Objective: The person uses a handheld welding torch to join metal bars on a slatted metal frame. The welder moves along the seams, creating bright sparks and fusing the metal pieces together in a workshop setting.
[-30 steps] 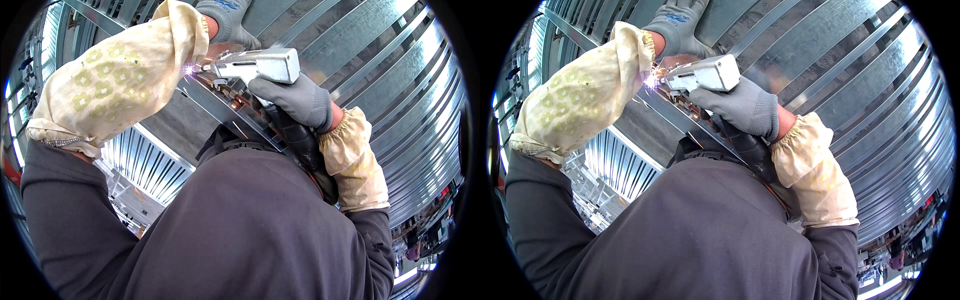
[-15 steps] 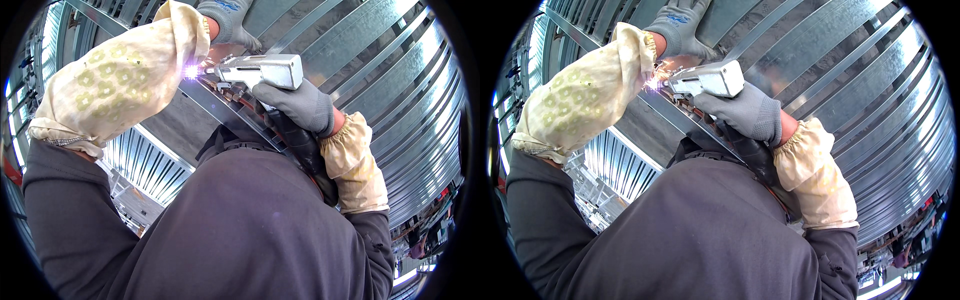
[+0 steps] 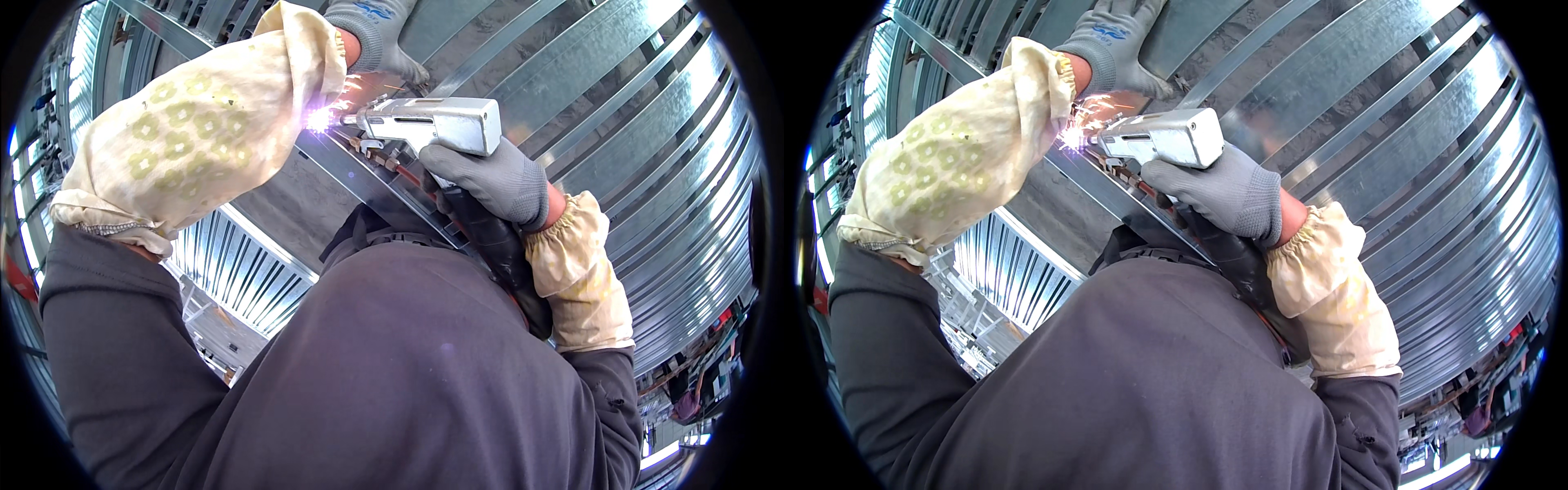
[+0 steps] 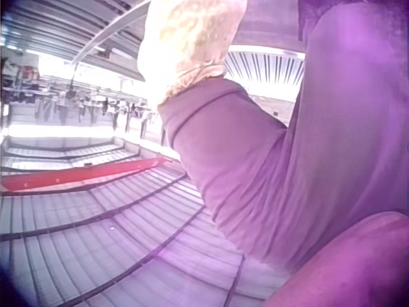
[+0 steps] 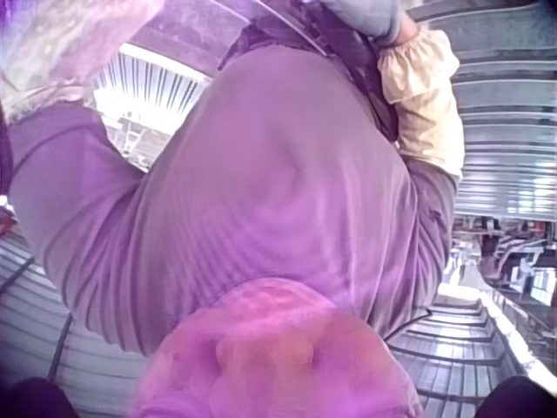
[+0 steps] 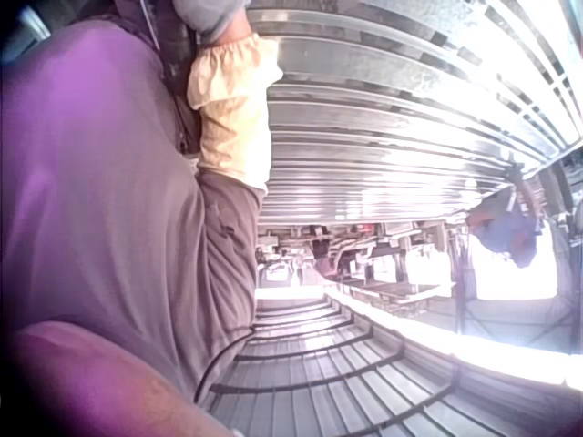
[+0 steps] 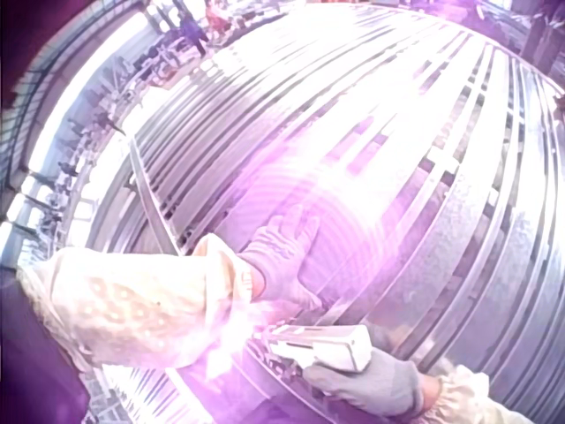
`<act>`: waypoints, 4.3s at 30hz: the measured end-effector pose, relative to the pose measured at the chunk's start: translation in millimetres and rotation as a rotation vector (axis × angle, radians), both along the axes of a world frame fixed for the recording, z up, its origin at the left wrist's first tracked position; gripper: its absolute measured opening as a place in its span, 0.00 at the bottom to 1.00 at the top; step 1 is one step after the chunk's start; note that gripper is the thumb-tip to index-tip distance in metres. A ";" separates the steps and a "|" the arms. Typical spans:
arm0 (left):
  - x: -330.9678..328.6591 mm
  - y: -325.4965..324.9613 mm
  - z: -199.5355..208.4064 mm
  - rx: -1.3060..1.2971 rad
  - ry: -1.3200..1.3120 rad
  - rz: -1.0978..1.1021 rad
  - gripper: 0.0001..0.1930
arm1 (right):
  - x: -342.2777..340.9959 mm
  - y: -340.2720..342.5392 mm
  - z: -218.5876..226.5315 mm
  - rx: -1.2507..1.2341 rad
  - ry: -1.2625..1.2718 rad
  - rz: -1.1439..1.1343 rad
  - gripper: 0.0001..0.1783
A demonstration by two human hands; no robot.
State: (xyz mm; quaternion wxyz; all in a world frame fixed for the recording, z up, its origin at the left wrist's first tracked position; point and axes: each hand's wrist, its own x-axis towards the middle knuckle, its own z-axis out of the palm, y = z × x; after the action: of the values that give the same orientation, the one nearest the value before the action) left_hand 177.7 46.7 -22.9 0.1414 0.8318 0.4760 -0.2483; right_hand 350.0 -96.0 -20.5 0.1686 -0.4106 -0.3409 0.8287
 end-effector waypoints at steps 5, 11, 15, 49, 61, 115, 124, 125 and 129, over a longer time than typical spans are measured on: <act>-0.9 -0.3 2.4 -0.003 -0.001 0.004 0.69 | 0.6 -1.3 1.8 -0.030 -0.002 0.019 0.21; -3.1 -2.2 2.6 -0.002 -0.007 0.010 0.69 | 0.6 -1.8 6.9 0.057 0.048 -0.028 0.23; -4.0 -7.5 5.0 -0.003 -0.025 0.010 0.69 | 3.7 -4.8 3.2 0.006 0.017 -0.002 0.23; -13.0 -15.5 9.7 0.029 -0.047 0.017 0.64 | 11.2 -21.6 14.0 -0.120 -0.006 -0.027 0.23; -14.9 -17.2 7.2 0.026 -0.067 0.011 0.63 | 19.0 -26.3 12.6 -0.139 0.019 -0.034 0.25; -86.0 -271.0 7.7 0.197 -0.898 0.231 0.25 | 118.8 -161.3 156.4 0.364 -0.375 -0.751 0.22; -43.6 -257.8 -37.9 0.211 -0.921 -0.300 0.19 | 116.9 -310.3 233.3 0.545 -0.820 -1.230 0.28; -44.7 -257.5 -40.7 0.219 -0.929 -0.328 0.19 | 114.2 -329.5 245.1 0.547 -0.771 -1.265 0.28; -39.3 -258.0 -42.9 0.233 -0.947 -0.381 0.17 | 102.8 -405.2 301.9 0.630 -0.874 -1.421 0.31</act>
State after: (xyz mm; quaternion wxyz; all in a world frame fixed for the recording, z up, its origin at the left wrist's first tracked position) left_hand 138.5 -211.3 -65.8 0.2002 0.9349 0.2246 0.1883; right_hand 452.8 -501.2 281.4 0.6028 -0.7388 -0.2517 0.1657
